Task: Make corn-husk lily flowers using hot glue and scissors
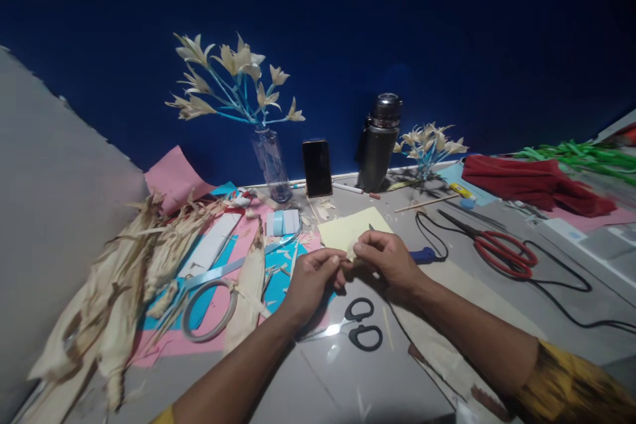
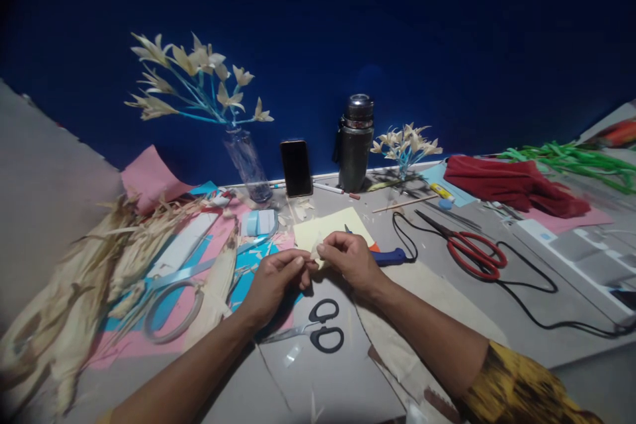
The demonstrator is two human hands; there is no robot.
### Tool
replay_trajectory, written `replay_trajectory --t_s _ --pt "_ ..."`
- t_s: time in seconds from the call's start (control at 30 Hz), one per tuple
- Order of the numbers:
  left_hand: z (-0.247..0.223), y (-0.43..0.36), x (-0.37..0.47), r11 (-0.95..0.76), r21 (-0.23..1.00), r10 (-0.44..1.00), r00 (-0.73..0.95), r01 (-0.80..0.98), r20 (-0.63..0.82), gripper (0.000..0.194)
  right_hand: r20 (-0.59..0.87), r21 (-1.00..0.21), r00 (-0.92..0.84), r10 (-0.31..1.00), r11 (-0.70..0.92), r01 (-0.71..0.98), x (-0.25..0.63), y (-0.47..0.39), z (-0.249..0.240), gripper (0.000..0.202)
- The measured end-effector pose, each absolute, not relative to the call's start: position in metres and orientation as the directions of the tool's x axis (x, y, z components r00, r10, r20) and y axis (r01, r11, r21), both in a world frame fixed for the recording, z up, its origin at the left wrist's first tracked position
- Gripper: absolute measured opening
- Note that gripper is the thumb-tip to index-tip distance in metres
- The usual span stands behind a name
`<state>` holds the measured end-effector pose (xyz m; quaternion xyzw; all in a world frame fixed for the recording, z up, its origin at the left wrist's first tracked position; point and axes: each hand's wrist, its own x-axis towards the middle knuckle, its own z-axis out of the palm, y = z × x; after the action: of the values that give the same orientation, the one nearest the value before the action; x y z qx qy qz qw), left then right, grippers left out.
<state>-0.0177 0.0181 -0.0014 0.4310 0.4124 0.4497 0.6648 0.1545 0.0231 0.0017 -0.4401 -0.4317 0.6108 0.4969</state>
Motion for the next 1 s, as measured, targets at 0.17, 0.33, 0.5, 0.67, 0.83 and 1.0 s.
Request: replay_trajectory --t_s 0.17,0.33,0.5,0.67,0.83,1.0 --pt "-0.0073 0.0179 -0.0182 0.244 0.927 0.953 0.248 -0.286 -0.175 0.027 -0.081 -0.98 -0.097 0.992 -0.097 -0.175 0.158 0.0246 -0.0014 0.034" --pt "-0.0057 0.0145 -0.0167 0.266 0.919 0.935 0.308 -0.291 -0.173 0.026 -0.053 -0.99 -0.124 0.991 -0.068 -0.124 0.1545 0.02 0.0008 0.032" --pt "-0.0017 0.0129 -0.0152 0.274 0.923 0.939 0.282 -0.271 -0.197 0.025 -0.034 -0.994 -0.128 0.991 -0.046 -0.094 0.1545 0.0203 0.0005 0.035" --pt "-0.0015 0.0142 -0.0169 0.246 0.921 0.953 0.247 -0.302 -0.174 0.026 -0.077 -0.962 -0.118 0.99 -0.105 -0.253 0.1605 0.0244 -0.0056 0.039" --pt "-0.0026 0.0159 -0.0186 0.276 0.889 0.949 0.253 -0.365 -0.19 0.027 -0.079 -0.963 -0.207 0.975 -0.129 -0.238 0.1616 0.0218 -0.005 0.035" --pt "-0.0032 0.0162 -0.0196 0.266 0.891 0.945 0.283 -0.367 -0.166 0.027 -0.036 -0.964 -0.347 0.937 -0.124 -0.236 0.1603 0.0181 -0.0032 0.027"
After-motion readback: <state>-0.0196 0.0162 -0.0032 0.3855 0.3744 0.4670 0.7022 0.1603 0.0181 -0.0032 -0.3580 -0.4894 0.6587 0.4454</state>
